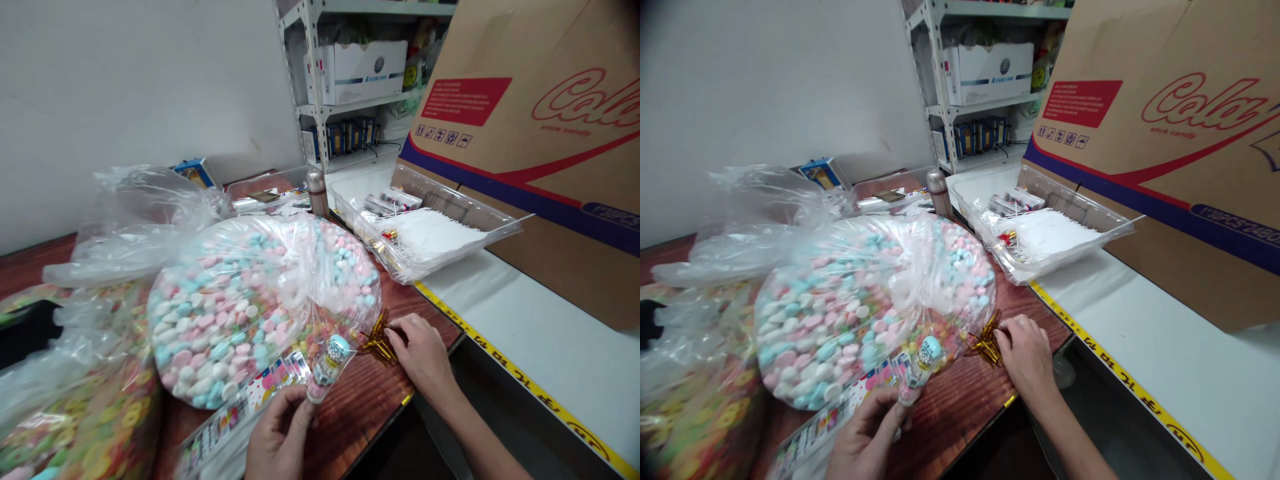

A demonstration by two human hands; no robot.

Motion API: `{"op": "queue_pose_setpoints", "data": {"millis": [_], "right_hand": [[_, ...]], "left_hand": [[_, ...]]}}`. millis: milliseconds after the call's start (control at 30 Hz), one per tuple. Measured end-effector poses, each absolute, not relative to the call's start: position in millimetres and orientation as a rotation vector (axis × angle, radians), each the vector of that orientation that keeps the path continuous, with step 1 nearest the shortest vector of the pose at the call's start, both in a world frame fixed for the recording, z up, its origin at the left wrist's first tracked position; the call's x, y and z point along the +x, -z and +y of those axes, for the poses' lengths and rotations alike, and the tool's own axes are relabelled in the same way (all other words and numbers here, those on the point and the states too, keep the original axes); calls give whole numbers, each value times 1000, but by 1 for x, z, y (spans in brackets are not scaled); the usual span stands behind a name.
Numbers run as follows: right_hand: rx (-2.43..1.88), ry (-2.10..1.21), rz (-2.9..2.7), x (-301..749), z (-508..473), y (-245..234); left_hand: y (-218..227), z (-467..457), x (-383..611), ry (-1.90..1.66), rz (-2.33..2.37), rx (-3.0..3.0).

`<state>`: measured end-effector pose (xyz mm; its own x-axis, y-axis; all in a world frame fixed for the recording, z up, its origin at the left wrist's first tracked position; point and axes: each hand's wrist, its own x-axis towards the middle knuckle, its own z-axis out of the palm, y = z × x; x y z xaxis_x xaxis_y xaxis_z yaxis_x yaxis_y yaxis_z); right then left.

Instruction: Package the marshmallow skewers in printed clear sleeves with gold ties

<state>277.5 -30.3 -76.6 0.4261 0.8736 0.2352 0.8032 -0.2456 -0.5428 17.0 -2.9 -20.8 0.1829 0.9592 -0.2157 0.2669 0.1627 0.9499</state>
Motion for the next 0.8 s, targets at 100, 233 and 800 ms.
{"op": "queue_pose_setpoints", "data": {"millis": [100,233,800], "right_hand": [[-2096,-132,-1415,276,-27,77],[-2049,-126,-1382,277,-27,76],[-1847,-104,-1272,284,-29,84]], "left_hand": [[20,-2,17,-759,1304,1336],[22,0,17,-776,1317,1312],[37,0,11,-748,1295,1399]]}}
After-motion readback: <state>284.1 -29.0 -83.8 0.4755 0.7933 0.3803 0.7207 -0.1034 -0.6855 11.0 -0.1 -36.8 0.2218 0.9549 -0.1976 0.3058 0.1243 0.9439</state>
